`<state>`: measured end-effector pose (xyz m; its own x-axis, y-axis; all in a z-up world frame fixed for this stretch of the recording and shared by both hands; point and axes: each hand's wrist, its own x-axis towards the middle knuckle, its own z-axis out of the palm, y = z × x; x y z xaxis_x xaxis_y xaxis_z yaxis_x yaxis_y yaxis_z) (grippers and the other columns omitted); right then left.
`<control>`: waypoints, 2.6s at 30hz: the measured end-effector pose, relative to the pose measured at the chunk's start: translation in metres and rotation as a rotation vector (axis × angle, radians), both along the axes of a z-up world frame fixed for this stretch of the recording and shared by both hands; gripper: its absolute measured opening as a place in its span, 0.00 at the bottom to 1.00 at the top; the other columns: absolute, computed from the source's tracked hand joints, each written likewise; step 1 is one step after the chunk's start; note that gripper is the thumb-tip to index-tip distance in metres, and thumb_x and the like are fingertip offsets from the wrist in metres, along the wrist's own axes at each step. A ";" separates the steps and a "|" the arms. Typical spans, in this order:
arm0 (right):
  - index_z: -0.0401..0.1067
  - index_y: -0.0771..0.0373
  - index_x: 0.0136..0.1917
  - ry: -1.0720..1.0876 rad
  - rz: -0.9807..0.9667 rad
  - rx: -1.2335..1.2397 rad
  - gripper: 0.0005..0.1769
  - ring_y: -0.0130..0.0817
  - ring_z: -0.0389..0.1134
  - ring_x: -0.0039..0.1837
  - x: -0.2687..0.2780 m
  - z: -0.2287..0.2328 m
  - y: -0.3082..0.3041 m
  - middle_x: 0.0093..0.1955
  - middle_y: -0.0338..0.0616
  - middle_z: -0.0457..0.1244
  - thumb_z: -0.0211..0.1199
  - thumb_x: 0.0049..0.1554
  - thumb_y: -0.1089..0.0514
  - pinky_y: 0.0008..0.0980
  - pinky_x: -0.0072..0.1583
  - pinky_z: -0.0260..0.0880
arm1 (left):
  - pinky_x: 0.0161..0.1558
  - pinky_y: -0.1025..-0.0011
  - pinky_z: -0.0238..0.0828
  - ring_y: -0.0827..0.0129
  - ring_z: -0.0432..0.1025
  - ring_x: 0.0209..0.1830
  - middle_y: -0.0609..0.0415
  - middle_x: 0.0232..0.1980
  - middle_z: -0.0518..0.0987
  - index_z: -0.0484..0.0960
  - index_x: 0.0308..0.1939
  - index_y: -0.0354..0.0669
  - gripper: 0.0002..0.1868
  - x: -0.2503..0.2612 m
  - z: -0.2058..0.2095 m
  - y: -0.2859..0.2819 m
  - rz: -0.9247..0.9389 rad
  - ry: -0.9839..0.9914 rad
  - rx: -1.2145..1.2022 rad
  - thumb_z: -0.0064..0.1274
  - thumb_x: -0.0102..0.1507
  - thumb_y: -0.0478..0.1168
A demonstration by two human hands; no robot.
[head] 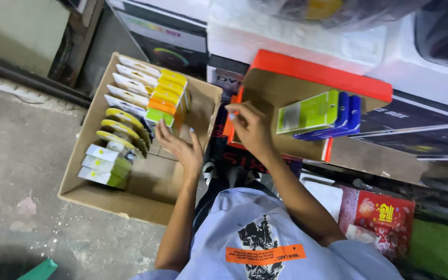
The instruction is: The person picks packaged phone accessories, including blister-packed chargers, earphones and boxed cables, from a shelf and places them one by one into a large cardboard box, arranging the packages inside. They also move an orange box aside to reach items and handle a blue Samsung box at the end.
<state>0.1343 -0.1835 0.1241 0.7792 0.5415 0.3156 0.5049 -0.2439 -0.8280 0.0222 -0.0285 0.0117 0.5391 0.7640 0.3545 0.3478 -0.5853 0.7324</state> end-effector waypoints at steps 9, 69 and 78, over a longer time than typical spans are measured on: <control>0.76 0.64 0.57 -0.231 -0.687 -0.164 0.13 0.40 0.69 0.43 0.009 0.057 -0.139 0.45 0.50 0.65 0.62 0.58 0.70 0.36 0.45 0.69 | 0.72 0.53 0.54 0.48 0.61 0.73 0.42 0.74 0.63 0.74 0.65 0.43 0.29 0.052 0.072 -0.099 -0.534 -0.094 -0.034 0.59 0.59 0.34; 0.73 0.68 0.55 0.225 0.207 0.048 0.20 0.36 0.73 0.55 -0.059 -0.098 0.115 0.51 0.48 0.68 0.73 0.49 0.68 0.33 0.56 0.74 | 0.66 0.50 0.62 0.36 0.62 0.68 0.33 0.70 0.61 0.52 0.75 0.31 0.59 -0.066 0.023 0.059 -0.102 0.118 -0.115 0.73 0.49 0.44; 0.61 0.65 0.64 0.543 0.174 0.023 0.32 0.35 0.74 0.55 -0.063 -0.202 0.145 0.55 0.48 0.69 0.72 0.49 0.66 0.34 0.55 0.78 | 0.61 0.51 0.66 0.35 0.65 0.64 0.33 0.69 0.63 0.54 0.73 0.34 0.54 -0.050 -0.031 0.070 0.044 0.232 -0.209 0.70 0.49 0.36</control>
